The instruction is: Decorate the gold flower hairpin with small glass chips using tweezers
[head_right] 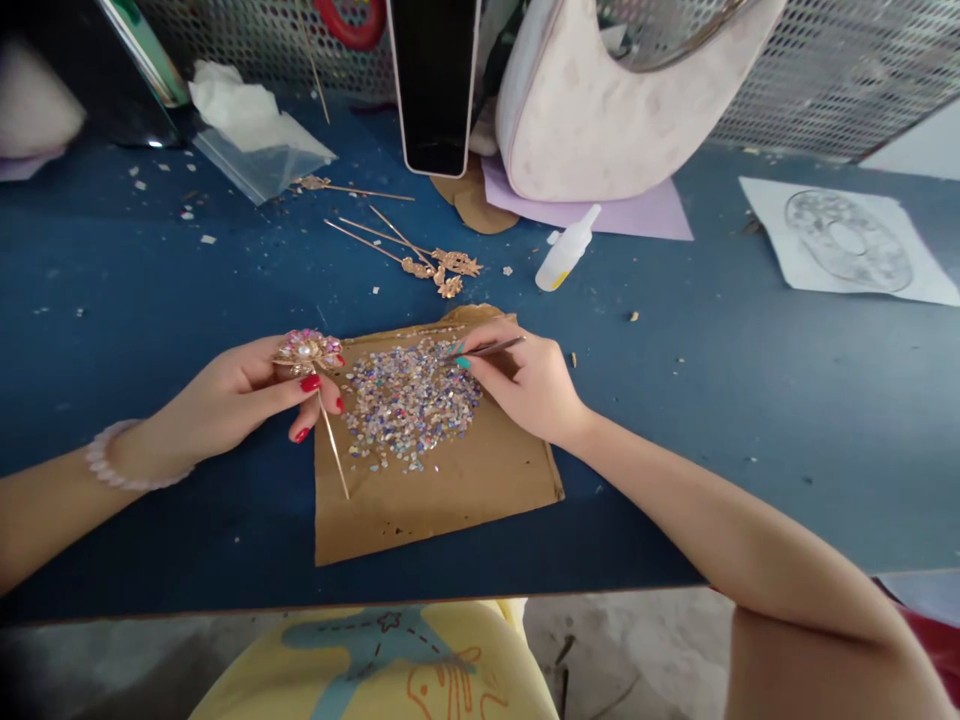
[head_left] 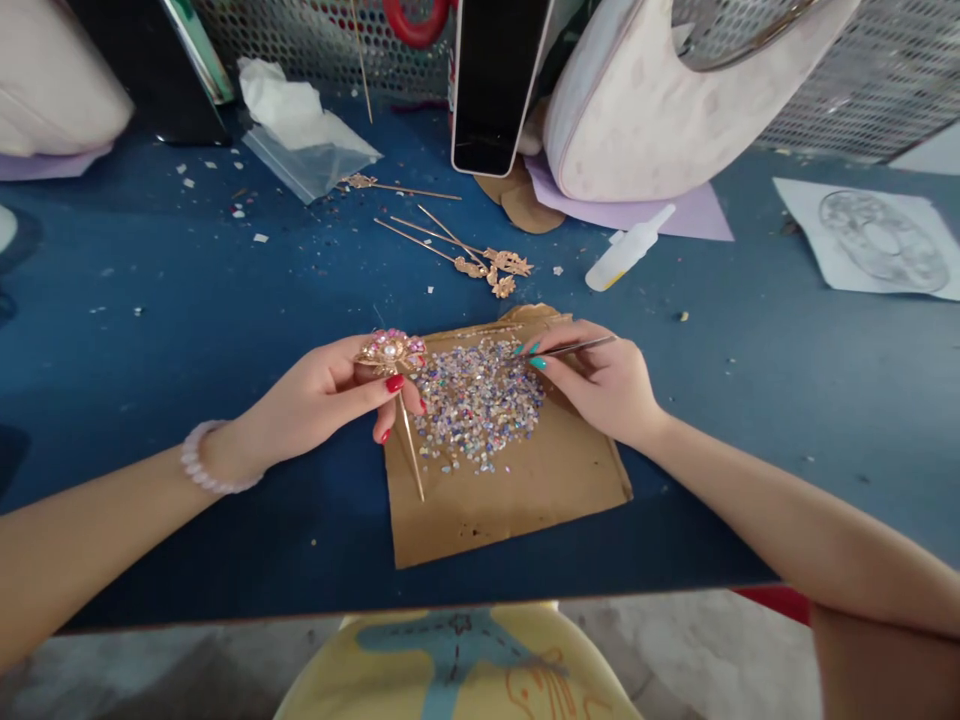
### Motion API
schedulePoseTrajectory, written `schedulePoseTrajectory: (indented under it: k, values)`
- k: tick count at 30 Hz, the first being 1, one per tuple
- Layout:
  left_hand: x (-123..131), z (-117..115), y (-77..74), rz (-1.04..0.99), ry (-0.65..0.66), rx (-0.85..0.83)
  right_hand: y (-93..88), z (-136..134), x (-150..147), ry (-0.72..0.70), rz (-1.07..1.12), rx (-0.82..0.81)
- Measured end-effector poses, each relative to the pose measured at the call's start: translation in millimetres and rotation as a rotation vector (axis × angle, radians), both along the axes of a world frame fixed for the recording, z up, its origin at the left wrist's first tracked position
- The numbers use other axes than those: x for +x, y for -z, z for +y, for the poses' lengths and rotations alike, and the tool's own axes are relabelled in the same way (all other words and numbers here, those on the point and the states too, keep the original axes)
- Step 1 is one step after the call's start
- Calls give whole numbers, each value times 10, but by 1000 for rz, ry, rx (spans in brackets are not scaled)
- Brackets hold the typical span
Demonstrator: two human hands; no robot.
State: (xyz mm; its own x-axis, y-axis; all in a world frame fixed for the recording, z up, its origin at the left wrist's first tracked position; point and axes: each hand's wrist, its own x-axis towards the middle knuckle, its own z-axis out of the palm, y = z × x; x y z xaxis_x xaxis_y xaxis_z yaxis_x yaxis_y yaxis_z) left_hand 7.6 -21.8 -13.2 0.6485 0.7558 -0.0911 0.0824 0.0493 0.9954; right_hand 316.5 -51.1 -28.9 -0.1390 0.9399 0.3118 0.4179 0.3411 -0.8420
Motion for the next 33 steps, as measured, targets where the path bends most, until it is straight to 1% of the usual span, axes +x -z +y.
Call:
schedulePoseTrajectory:
  k: [5, 8, 13, 18, 25, 33]
  values:
    - [-54, -4, 39, -15, -56, -53, 8, -57, 12, -4, 8, -8]
    - [-82, -13, 23, -13, -72, -78, 1, -80, 22, -11, -11, 6]
    - [-81, -52, -77, 18, -41, -83, -21, -92, 56, -33, -59, 33]
    - [-62, -90, -153, 42, -25, -71, -53, -95, 72, -84, -114, 128]
    - [-52, -94, -181, 60, -9, -63, -95, -103, 77, -160, -85, 187]
    - [-86, -116, -151, 65, 19, -62, -91, -110, 71, -163, -125, 212]
